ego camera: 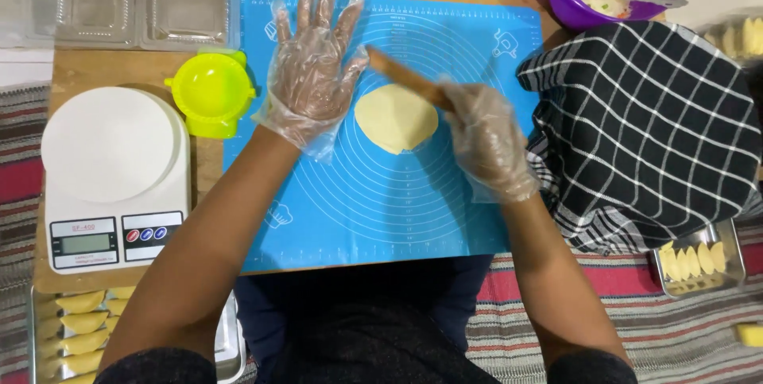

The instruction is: Rolling out a small piece of dough into a thin circle using a rolling pin on a silicone mat.

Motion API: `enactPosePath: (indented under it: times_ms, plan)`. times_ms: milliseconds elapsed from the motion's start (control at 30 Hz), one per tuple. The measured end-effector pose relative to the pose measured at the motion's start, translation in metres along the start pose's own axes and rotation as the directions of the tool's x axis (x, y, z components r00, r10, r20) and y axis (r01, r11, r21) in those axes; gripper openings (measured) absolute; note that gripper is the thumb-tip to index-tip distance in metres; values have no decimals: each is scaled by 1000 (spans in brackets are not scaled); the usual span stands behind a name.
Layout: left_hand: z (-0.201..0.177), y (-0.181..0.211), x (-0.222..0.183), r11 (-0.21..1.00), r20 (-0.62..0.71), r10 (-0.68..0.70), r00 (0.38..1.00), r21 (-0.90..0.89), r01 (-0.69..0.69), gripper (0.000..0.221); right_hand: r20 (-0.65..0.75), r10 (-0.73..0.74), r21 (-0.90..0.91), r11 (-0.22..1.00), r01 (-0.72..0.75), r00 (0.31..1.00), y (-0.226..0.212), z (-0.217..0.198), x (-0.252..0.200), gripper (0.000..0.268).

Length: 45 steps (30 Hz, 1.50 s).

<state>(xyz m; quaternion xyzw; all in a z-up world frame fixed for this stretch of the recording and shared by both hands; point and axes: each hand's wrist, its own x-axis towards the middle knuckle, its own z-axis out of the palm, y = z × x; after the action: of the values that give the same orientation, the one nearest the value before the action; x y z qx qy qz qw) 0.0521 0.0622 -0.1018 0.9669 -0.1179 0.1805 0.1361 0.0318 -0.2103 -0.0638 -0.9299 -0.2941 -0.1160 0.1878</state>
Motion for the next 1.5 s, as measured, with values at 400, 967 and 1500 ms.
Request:
enactPosePath:
  times_ms: [400,967,1500]
  plan:
    - [12,22,-1,998,180,65,981,-19,-63,73,-271,-134,24,989,146,953,25,41,4,27]
    - [15,36,-48,997,245,60,968,36,-71,61,-17,217,-343,916,-209,976,3,39,-37,57]
    - [-52,66,-66,991,439,40,897,97,-92,54,281,449,-360,868,-340,848,-46,0,-52,60]
